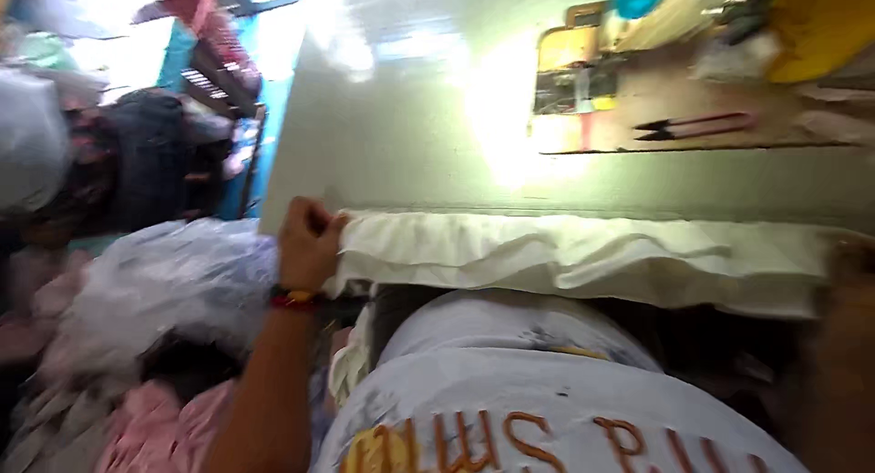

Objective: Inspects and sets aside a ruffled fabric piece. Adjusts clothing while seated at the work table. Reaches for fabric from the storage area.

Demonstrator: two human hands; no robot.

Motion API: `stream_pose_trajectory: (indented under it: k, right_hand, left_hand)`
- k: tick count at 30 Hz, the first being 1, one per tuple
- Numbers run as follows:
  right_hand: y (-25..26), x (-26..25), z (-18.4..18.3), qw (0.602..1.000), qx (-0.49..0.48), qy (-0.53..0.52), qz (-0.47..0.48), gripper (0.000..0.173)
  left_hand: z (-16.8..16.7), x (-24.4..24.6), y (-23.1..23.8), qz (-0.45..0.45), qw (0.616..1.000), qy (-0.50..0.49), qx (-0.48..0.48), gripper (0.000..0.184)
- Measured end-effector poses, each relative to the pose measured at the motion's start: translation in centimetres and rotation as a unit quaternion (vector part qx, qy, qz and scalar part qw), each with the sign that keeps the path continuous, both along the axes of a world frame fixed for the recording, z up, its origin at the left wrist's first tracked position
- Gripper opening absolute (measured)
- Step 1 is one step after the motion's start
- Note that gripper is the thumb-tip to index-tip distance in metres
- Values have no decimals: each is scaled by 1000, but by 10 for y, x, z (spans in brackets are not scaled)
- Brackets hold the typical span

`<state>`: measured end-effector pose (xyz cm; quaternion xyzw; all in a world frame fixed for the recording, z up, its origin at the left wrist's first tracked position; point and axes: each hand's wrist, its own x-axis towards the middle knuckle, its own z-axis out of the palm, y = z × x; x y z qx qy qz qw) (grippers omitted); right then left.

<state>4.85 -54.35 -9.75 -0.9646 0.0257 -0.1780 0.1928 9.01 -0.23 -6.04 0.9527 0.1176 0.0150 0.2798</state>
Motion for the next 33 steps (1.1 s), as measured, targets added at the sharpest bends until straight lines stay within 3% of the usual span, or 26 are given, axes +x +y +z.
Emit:
stream_pose_trajectory:
  k: [2,4,7,11,16,22,25,30,33]
  right_hand:
    - [18,1,16,975,115,68,-179,38]
    - [25,10,22,957,117,84,-253,33]
    - [10,19,10,970,81,40,-225,32]
    - [3,24,3,971,118,2,-208,30]
    - [10,13,8,966,148,14,-213,26]
    - [2,25,1,965,150,4,-215,26]
    - [1,24,5,969,126,33,-209,29]
    - [12,19,16,981,128,77,-127,45]
    - [43,20,21,982,185,23,-8,43]
  left_hand:
    - [-3,1,1,-20,1000,3,10,39]
    - [-9,2,6,-37,999,-16,9,44]
    - [-20,3,18,-26,999,-20,-8,52]
    - [-37,4,34,-18,998,-26,-45,51]
    - [-16,7,10,6,999,13,-44,43]
    - [-30,8,27,-12,999,-13,-44,48]
    - [-12,5,4,-23,999,-18,-33,45]
    - [6,-4,-8,-71,996,-51,17,32]
    - [8,-31,8,-37,996,-68,-47,27]
